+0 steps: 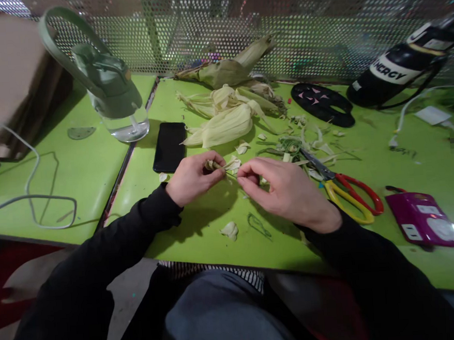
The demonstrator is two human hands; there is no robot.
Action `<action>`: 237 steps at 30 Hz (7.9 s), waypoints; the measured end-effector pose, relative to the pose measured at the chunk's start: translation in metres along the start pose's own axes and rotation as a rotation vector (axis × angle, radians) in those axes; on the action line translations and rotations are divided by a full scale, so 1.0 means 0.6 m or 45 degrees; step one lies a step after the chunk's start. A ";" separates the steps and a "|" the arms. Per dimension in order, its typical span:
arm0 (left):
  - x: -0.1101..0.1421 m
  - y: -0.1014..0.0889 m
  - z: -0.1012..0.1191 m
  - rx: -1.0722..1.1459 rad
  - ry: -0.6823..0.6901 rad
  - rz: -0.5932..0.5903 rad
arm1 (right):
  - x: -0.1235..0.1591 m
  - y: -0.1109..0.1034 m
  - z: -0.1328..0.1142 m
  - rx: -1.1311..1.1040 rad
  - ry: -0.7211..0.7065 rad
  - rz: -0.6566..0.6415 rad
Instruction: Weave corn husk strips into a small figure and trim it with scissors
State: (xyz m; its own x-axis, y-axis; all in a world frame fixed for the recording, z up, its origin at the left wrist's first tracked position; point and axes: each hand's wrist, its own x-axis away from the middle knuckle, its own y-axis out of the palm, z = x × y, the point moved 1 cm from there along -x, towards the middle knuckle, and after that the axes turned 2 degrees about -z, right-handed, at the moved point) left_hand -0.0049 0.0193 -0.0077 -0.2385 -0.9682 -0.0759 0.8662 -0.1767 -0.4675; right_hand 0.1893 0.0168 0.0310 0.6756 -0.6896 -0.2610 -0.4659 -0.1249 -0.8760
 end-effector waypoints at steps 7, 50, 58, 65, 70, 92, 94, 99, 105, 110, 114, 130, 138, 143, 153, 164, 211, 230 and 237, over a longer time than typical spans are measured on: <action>0.012 0.011 0.011 -0.400 0.381 0.016 | 0.004 0.014 -0.007 0.334 -0.169 0.183; 0.024 0.022 0.024 0.029 0.099 -0.413 | -0.018 -0.032 0.014 -0.295 -0.024 -0.284; 0.032 0.016 0.037 0.515 0.133 -0.484 | -0.022 -0.015 0.039 -0.970 0.394 -0.200; 0.029 0.009 0.036 0.394 0.365 -0.490 | -0.023 0.026 0.033 -1.266 0.404 -0.316; 0.027 0.008 0.037 0.488 0.271 -0.461 | -0.021 0.033 0.040 -1.182 0.451 -0.265; 0.024 0.026 0.019 -0.068 0.304 -0.351 | -0.012 -0.012 0.024 -0.159 0.077 -0.015; 0.029 0.027 0.023 -0.021 0.385 -0.380 | -0.018 -0.004 0.039 -0.431 0.170 -0.096; 0.032 0.024 0.021 0.110 0.562 -0.426 | -0.021 0.024 0.051 -0.783 0.201 -0.160; 0.010 0.007 0.016 0.629 0.163 -0.241 | -0.013 0.015 0.053 -0.534 0.283 -0.056; -0.002 0.003 0.011 1.139 -0.092 -0.116 | -0.008 0.002 0.034 -0.481 0.135 0.099; 0.006 0.017 0.016 1.389 -0.245 -0.262 | -0.008 0.022 0.012 -1.376 0.149 0.250; 0.007 0.023 0.000 0.406 -0.102 -0.263 | 0.014 0.022 -0.016 0.175 -0.530 0.096; 0.029 0.031 0.028 0.499 0.027 -0.539 | -0.014 0.012 0.045 -0.353 -0.021 0.151; 0.026 0.018 0.032 0.849 0.037 -0.357 | -0.018 0.041 0.052 -0.579 0.227 0.008; 0.009 0.014 0.020 1.281 -0.182 -0.177 | -0.017 0.037 0.030 -1.593 0.464 0.324; 0.003 0.032 0.004 1.148 -0.164 -0.123 | -0.002 0.044 0.009 -1.596 0.534 0.135; 0.032 0.025 0.029 0.148 0.367 -0.382 | -0.009 -0.011 0.040 -0.999 0.478 -0.377; 0.015 0.033 0.013 1.253 -0.005 -0.328 | -0.004 0.028 0.000 -1.740 0.455 0.133; 0.008 0.027 -0.002 0.453 0.374 0.089 | 0.000 0.045 0.017 -0.947 0.213 0.217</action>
State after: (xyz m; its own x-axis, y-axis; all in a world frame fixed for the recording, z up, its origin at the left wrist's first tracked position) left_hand 0.0075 0.0118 -0.0165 -0.2438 -0.8977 -0.3669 0.9692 -0.2121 -0.1251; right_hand 0.1826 0.0204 0.0031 0.4927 -0.8331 -0.2514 -0.8561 -0.4122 -0.3118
